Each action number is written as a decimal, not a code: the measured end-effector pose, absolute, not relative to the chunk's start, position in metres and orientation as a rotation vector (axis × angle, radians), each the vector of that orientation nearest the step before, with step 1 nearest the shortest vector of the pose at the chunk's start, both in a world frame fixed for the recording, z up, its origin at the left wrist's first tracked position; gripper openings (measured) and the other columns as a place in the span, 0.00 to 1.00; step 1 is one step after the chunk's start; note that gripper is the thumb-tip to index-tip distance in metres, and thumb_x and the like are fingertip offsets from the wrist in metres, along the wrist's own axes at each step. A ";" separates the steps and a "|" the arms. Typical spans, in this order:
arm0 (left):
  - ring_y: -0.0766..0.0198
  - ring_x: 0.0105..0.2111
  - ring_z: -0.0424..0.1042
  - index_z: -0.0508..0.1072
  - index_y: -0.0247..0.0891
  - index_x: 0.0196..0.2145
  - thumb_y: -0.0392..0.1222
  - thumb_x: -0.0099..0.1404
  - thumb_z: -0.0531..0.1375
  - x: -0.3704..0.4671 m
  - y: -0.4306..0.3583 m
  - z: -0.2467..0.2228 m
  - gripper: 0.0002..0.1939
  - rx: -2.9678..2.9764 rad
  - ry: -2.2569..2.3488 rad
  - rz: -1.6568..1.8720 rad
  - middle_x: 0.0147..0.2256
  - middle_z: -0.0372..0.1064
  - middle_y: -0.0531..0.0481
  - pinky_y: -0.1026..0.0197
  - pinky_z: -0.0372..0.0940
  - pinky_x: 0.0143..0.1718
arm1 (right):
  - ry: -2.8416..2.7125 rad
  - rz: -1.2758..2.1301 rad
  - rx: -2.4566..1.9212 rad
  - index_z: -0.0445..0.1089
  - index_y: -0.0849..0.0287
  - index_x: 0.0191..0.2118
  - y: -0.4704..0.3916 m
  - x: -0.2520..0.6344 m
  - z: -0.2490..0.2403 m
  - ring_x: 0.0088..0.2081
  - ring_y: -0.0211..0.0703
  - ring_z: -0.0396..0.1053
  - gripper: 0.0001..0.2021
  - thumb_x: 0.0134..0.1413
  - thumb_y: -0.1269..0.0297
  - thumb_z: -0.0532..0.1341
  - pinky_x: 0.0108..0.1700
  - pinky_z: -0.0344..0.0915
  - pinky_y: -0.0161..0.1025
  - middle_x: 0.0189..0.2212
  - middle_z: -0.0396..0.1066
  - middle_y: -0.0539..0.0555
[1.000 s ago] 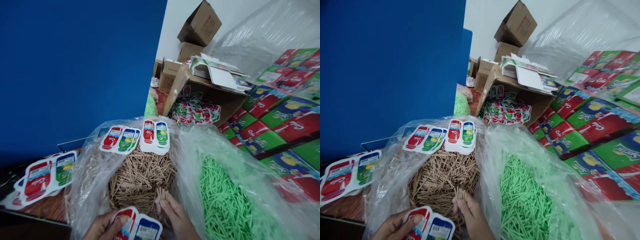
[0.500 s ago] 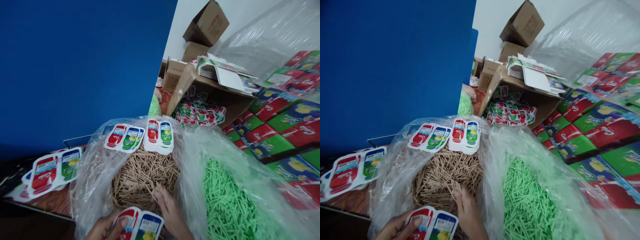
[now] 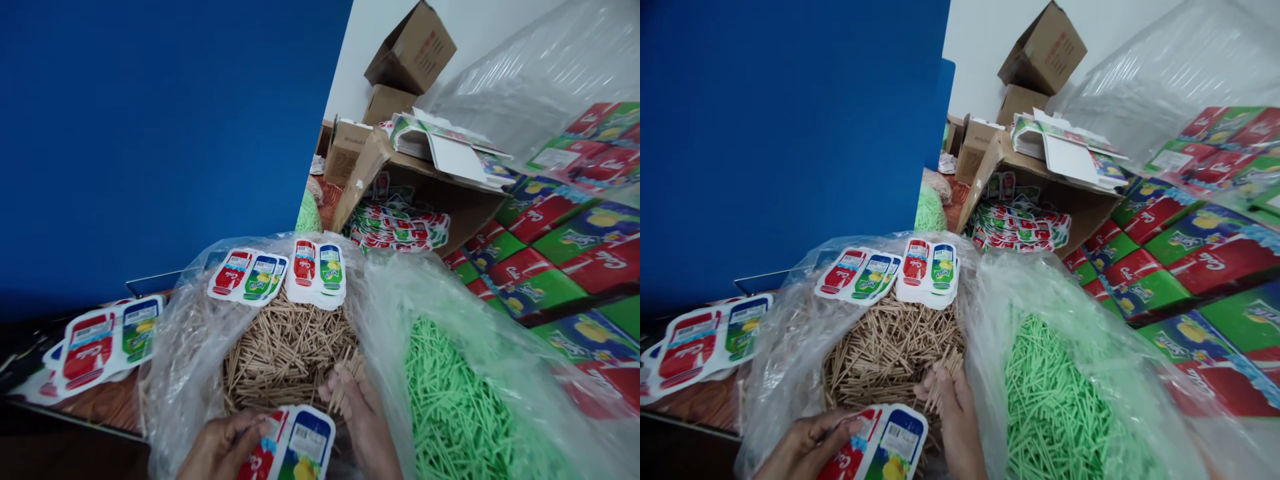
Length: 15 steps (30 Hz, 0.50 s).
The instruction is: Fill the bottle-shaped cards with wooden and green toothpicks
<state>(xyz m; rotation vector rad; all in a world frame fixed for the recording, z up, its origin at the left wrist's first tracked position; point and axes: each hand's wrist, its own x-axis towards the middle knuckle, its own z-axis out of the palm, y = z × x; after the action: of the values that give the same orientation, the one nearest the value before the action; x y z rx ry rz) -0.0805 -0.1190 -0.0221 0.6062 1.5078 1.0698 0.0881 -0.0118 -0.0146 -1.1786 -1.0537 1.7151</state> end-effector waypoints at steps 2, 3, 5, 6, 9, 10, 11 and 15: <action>0.61 0.24 0.73 0.76 0.37 0.22 0.61 0.47 0.65 -0.071 -0.112 -0.028 0.22 0.628 1.504 1.136 0.21 0.74 0.52 0.67 0.67 0.25 | -0.942 1.732 -1.148 0.71 0.58 0.36 -0.013 0.092 -0.011 0.32 0.43 0.73 0.19 0.46 0.47 0.66 0.41 0.70 0.40 0.27 0.71 0.49; 0.62 0.25 0.72 0.76 0.36 0.20 0.59 0.48 0.66 -0.066 -0.109 -0.031 0.21 0.678 1.516 1.166 0.21 0.73 0.52 0.67 0.66 0.25 | -0.911 1.733 -1.126 0.71 0.58 0.38 -0.014 0.093 -0.009 0.33 0.43 0.73 0.19 0.46 0.48 0.66 0.42 0.70 0.40 0.27 0.71 0.49; 0.64 0.22 0.70 0.75 0.37 0.20 0.55 0.50 0.65 -0.058 -0.104 -0.034 0.17 0.789 1.583 1.177 0.21 0.71 0.53 0.69 0.63 0.20 | -0.867 1.709 -1.089 0.71 0.57 0.41 -0.017 0.096 -0.003 0.35 0.44 0.74 0.19 0.46 0.50 0.67 0.44 0.70 0.43 0.28 0.72 0.50; 0.66 0.20 0.67 0.74 0.37 0.20 0.53 0.51 0.65 -0.055 -0.103 -0.034 0.16 0.831 1.628 1.153 0.21 0.69 0.53 0.70 0.60 0.16 | -0.855 1.693 -1.081 0.71 0.57 0.42 -0.018 0.097 0.000 0.35 0.45 0.74 0.20 0.46 0.50 0.67 0.45 0.70 0.44 0.29 0.73 0.50; 0.69 0.15 0.62 0.74 0.38 0.20 0.49 0.52 0.64 -0.050 -0.099 -0.031 0.12 0.912 1.699 1.079 0.20 0.67 0.55 0.71 0.54 0.12 | -0.909 1.680 -1.038 0.70 0.55 0.38 -0.023 0.096 0.008 0.38 0.48 0.75 0.18 0.46 0.47 0.66 0.47 0.69 0.47 0.30 0.73 0.51; 0.68 0.17 0.63 0.74 0.39 0.20 0.47 0.52 0.64 -0.049 -0.098 -0.030 0.11 0.954 1.696 1.087 0.20 0.67 0.55 0.70 0.56 0.14 | -0.954 1.684 -1.017 0.69 0.55 0.36 -0.025 0.094 0.010 0.39 0.48 0.74 0.17 0.48 0.47 0.65 0.47 0.69 0.48 0.30 0.73 0.51; 0.67 0.19 0.65 0.74 0.39 0.19 0.46 0.52 0.65 -0.049 -0.097 -0.028 0.10 1.007 1.688 1.108 0.20 0.67 0.55 0.70 0.59 0.18 | -0.998 1.689 -0.997 0.69 0.55 0.35 -0.027 0.093 0.012 0.40 0.47 0.74 0.17 0.49 0.46 0.63 0.49 0.68 0.48 0.30 0.72 0.50; 0.66 0.23 0.67 0.74 0.39 0.19 0.44 0.51 0.66 -0.049 -0.094 -0.021 0.09 1.124 1.649 1.128 0.20 0.70 0.55 0.69 0.60 0.24 | -1.018 1.741 -1.021 0.66 0.56 0.33 -0.031 0.087 0.014 0.41 0.48 0.74 0.17 0.52 0.46 0.61 0.48 0.67 0.46 0.29 0.72 0.50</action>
<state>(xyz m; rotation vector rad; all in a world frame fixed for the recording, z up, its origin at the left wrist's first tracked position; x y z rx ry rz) -0.0491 -0.0944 -0.0211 1.1236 1.6489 1.1281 0.0874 -0.0309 0.0143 -1.0211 -1.0179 1.7409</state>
